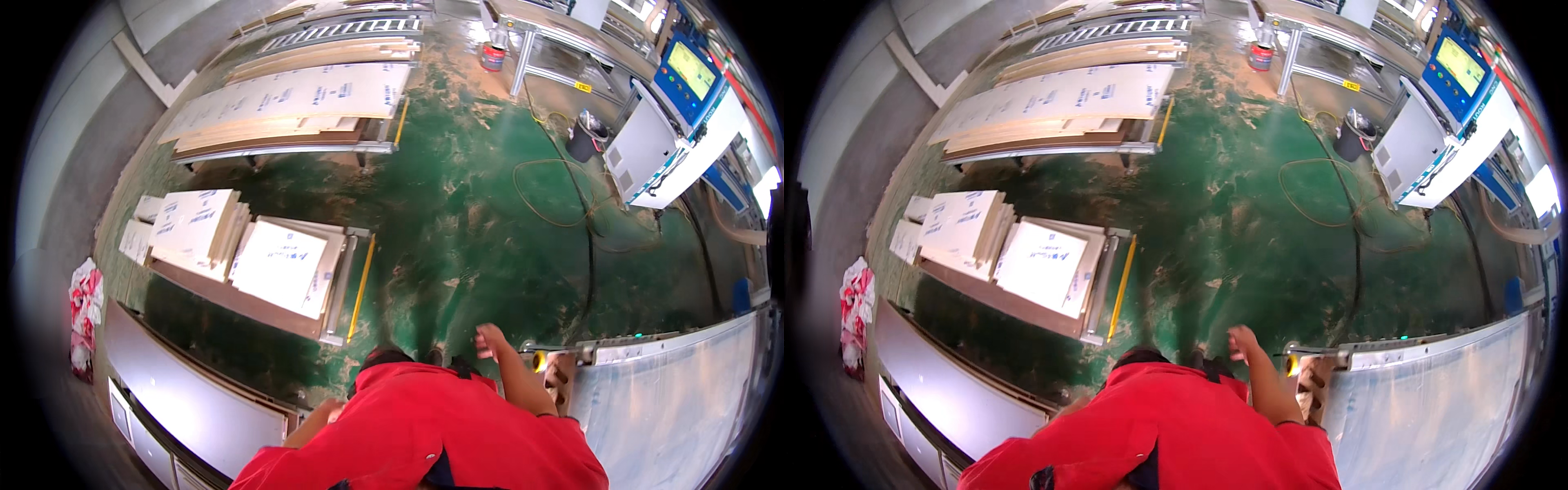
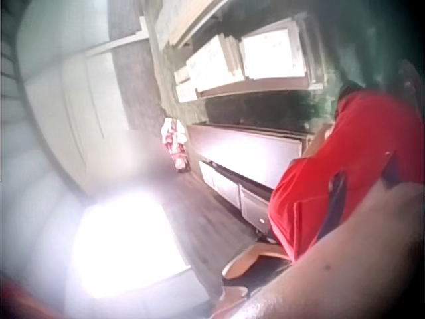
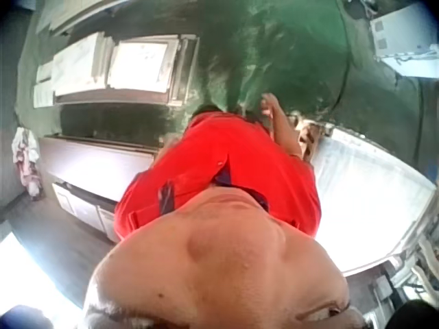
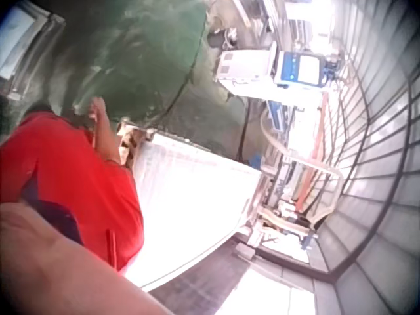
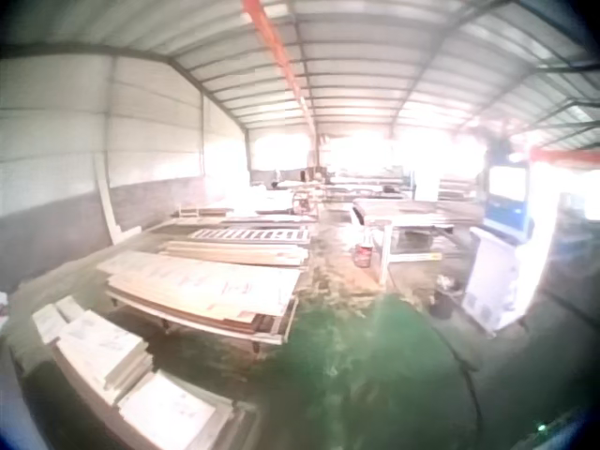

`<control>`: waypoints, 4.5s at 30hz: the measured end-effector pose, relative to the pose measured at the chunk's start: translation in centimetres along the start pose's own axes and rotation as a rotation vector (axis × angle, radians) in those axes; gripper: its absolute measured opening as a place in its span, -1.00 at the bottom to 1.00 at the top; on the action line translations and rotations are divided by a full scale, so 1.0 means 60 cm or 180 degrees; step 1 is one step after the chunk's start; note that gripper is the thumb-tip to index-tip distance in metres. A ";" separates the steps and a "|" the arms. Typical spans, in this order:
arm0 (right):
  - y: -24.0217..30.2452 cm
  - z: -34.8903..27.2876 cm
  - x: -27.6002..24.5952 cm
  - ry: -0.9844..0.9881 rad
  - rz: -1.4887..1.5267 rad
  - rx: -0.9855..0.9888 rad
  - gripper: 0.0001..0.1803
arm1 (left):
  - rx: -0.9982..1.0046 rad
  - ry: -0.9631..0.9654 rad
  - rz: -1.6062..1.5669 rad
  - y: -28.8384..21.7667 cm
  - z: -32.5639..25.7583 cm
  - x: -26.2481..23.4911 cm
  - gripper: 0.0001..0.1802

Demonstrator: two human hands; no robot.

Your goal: The person picks up a long wood board from a machine and places it onto a stack. They then pick up a rectangular wood board from a conveyor machine, sand its edges using a sanding block, and carry it to another stack, placing it on top.

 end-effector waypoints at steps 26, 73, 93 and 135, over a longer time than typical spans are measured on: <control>0.482 0.665 -0.351 0.0104 -0.3114 -0.0037 -0.58 | 0.1871 -0.0980 -0.1778 -1.277 0.867 -1.369 -0.73; 2.892 2.080 -1.203 -0.4368 0.1709 -0.2801 -0.82 | 0.1416 0.0235 0.1162 -2.089 2.180 -2.759 -0.74; 3.293 2.298 -1.437 -0.5445 0.1157 -0.1770 -0.75 | 0.2976 0.0562 -0.1531 -3.542 2.403 -3.627 -0.67; 3.354 2.429 -1.603 -0.5994 -0.0391 0.0260 -0.39 | 0.4485 0.0422 0.1067 -4.093 2.227 -3.145 -0.53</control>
Point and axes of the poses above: each hand's wrist, its own z-axis towards the middle knuckle, its own x-axis out of the palm, y = z × x, the point moved 2 cm from there along z, towards the middle knuckle, and after that the axes turned 9 degrees about -x, right-handed, at the moved point
